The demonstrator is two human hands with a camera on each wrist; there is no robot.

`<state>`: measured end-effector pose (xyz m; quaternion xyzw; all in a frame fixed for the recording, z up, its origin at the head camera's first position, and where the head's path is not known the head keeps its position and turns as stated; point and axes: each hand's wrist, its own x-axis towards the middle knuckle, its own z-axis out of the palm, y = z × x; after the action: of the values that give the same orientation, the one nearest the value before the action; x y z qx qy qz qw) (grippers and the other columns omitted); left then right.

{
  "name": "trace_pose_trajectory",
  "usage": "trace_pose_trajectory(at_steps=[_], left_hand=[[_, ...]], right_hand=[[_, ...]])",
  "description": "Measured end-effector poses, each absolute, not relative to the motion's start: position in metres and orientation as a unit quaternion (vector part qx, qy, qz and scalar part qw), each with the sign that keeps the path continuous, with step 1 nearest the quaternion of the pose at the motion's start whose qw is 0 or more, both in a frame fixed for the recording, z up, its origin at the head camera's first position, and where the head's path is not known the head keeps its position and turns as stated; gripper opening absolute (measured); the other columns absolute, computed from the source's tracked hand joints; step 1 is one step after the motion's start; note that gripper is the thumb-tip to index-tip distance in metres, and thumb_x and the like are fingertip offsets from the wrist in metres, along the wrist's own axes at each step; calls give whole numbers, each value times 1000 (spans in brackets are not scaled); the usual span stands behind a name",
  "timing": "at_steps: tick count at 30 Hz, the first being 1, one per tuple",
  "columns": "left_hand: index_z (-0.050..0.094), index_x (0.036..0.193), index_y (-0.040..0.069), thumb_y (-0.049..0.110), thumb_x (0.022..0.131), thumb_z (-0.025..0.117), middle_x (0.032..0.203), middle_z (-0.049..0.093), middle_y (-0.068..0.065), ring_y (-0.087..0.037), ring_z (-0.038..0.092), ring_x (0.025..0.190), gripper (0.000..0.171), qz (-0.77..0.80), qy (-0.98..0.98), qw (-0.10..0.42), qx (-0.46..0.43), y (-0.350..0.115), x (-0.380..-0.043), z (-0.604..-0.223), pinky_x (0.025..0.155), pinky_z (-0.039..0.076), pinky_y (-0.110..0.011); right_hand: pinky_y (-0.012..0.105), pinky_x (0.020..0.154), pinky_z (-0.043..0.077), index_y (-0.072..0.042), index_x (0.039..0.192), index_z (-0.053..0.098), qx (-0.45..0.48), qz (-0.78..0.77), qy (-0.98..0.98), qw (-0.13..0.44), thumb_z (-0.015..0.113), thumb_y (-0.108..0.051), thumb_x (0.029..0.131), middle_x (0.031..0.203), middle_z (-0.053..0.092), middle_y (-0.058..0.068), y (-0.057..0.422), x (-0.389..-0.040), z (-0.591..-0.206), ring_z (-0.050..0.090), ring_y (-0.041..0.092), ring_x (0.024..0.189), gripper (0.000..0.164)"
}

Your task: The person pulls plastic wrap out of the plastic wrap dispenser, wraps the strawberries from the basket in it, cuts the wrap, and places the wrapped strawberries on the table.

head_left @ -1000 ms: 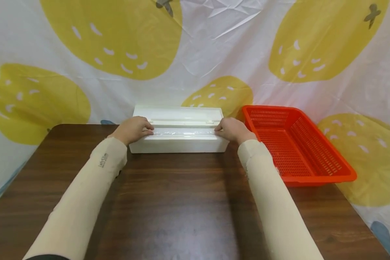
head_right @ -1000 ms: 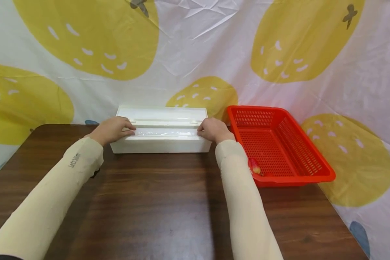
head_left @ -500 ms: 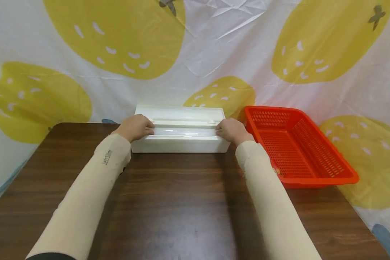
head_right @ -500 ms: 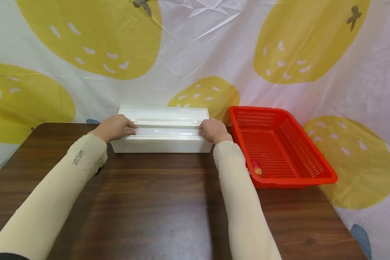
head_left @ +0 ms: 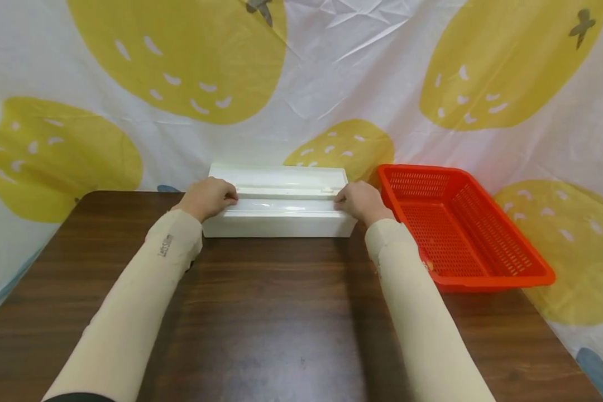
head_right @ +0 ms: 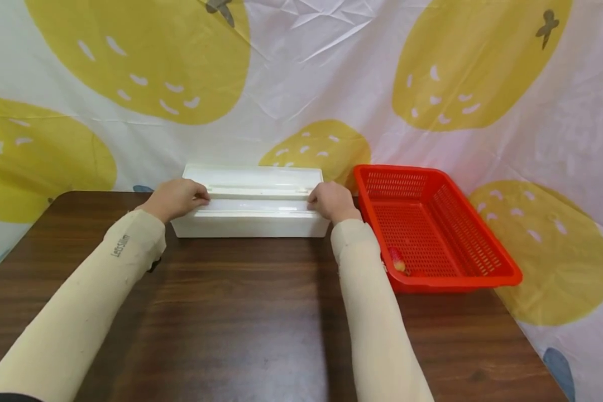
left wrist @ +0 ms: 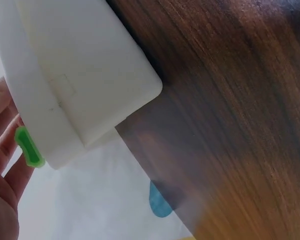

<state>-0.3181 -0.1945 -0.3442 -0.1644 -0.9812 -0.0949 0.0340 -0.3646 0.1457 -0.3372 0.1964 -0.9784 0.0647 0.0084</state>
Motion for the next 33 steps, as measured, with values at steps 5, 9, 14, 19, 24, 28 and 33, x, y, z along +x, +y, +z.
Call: trace_pose_trajectory(at_steps=[5, 9, 14, 19, 24, 28, 33], left_hand=[[71, 98, 10, 21, 92, 61, 98, 73, -9, -25, 66, 86, 15, -75, -982, 53, -166, -195, -317, -345, 77, 52, -44], [71, 99, 11, 21, 92, 61, 99, 72, -9, -25, 66, 87, 16, -74, -982, 58, -166, -197, -318, -347, 78, 52, -43], [69, 103, 9, 21, 94, 59, 102, 72, -10, -26, 66, 89, 18, -80, -980, 55, -172, -197, -320, -348, 80, 53, -43], [69, 105, 8, 21, 94, 58, 104, 71, -12, -29, 66, 94, 19, -92, -981, 58, -161, -196, -320, -344, 83, 52, -45], [70, 102, 10, 21, 94, 59, 102, 72, -10, -29, 66, 93, 18, -86, -983, 77, -146, -196, -322, -338, 81, 52, -46], [71, 103, 10, 22, 94, 58, 102, 72, -10, -29, 67, 91, 19, -75, -984, 84, -135, -196, -325, -335, 79, 52, -46], [70, 103, 11, 23, 94, 59, 101, 73, -8, -27, 67, 90, 19, -67, -985, 93, -130, -193, -329, -326, 78, 52, -45]], right_hand=[[41, 85, 51, -22, 105, 75, 192, 66, -979, 30, 66, -29, 88, 106, 73, 2, 145, -367, -339, 64, 25, 98, 20], [41, 82, 51, -21, 104, 75, 189, 65, -978, 52, 66, -29, 88, 103, 74, 3, 144, -368, -341, 64, 26, 92, 20], [41, 79, 52, -21, 103, 74, 190, 38, -980, 51, 64, -27, 90, 99, 73, 4, 141, -368, -339, 61, 26, 89, 18], [41, 78, 52, -21, 101, 74, 209, 20, -977, 41, 62, -24, 91, 97, 73, 3, 140, -368, -334, 60, 25, 89, 16], [43, 79, 52, -21, 99, 75, 215, 18, -975, 49, 62, -23, 91, 96, 73, 3, 139, -371, -330, 61, 26, 89, 15], [43, 78, 52, -22, 97, 75, 222, 22, -973, 64, 63, -21, 90, 96, 73, 2, 140, -373, -329, 63, 26, 89, 14], [41, 80, 53, -24, 100, 75, 203, 33, -976, 76, 64, -26, 90, 100, 73, -1, 142, -372, -322, 65, 25, 93, 15]])
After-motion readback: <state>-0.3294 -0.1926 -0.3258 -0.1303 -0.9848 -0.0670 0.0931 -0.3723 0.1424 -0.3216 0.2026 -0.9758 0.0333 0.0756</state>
